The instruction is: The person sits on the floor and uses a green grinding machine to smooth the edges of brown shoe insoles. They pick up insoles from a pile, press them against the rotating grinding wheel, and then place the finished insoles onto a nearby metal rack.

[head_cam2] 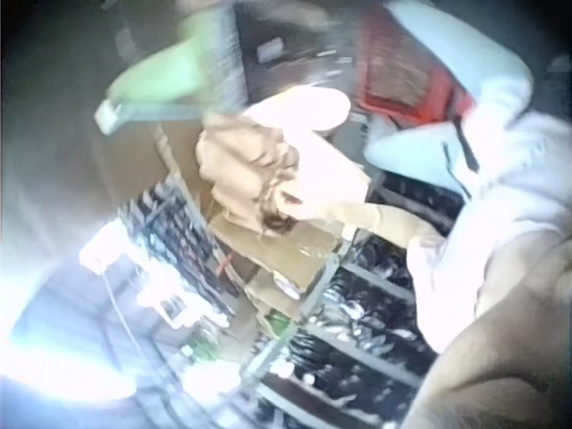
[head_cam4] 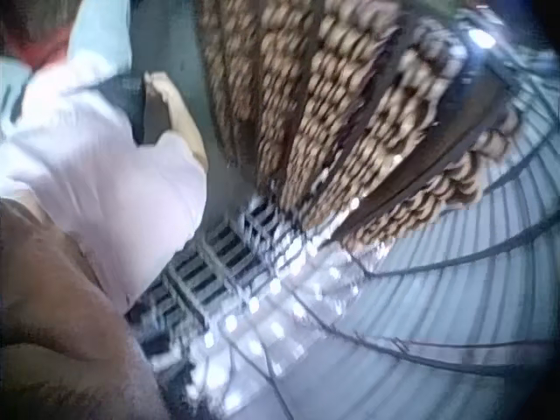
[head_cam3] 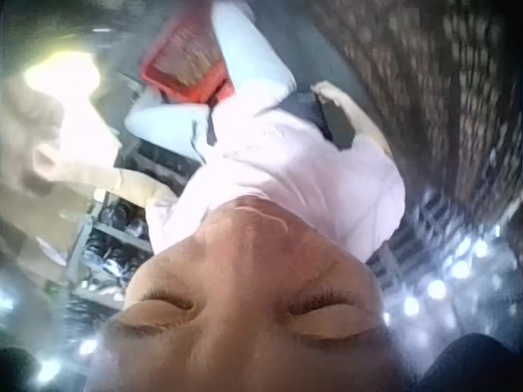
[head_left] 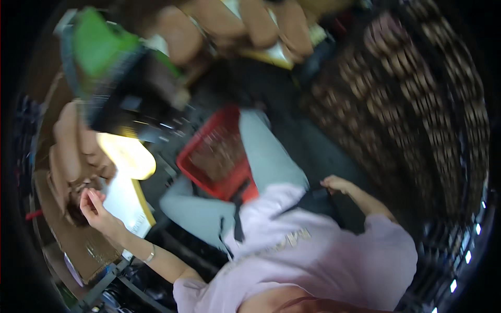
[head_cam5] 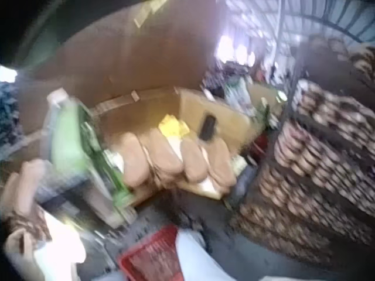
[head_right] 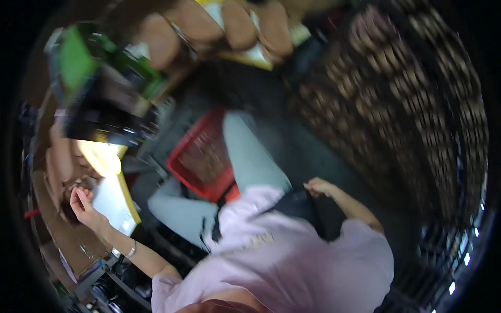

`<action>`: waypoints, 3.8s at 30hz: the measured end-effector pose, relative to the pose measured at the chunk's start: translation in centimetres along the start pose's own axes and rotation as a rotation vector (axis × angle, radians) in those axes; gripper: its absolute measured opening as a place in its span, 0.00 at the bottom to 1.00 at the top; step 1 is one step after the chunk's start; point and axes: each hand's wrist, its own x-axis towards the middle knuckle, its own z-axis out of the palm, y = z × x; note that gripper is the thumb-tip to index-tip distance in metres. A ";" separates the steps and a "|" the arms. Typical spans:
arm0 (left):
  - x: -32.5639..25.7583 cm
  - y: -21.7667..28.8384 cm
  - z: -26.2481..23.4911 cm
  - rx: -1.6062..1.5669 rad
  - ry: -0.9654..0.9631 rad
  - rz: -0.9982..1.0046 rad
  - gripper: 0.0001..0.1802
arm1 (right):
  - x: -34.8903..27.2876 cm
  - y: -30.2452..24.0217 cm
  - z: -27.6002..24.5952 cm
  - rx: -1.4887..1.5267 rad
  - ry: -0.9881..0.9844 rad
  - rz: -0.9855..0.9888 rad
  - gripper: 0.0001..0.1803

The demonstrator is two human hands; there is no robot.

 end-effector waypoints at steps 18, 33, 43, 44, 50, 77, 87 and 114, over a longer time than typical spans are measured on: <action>-28.2 4.2 -7.7 -0.034 -1.293 -1.240 0.16 | -12.9 2.2 7.7 1.242 -0.225 0.066 0.26; -28.3 1.7 -8.3 -0.478 -1.273 -1.366 0.21 | -11.8 4.8 8.7 0.787 -0.133 -0.020 0.18; -31.3 -0.2 -10.6 -0.564 -1.427 -1.127 0.25 | -12.9 -2.6 2.9 0.324 -0.505 -0.095 0.15; -30.9 -0.6 -10.9 -0.471 -1.503 -1.074 0.25 | -11.7 -1.5 3.1 0.183 -0.446 -0.123 0.14; -20.8 -1.1 -7.0 -0.293 -1.685 -0.372 0.19 | -7.2 -4.9 3.4 -1.500 -0.236 -0.257 0.18; -17.2 7.6 6.0 -0.481 0.207 -0.254 0.32 | 0.0 -30.9 15.8 0.160 -0.637 -1.080 0.58; -17.5 6.2 17.3 -0.317 -0.704 -0.425 0.17 | -1.1 -22.2 14.2 0.306 -0.598 -0.604 0.32; -15.7 3.9 14.2 -0.418 -0.566 -0.232 0.23 | -4.3 -31.2 1.8 0.943 0.234 -1.222 0.22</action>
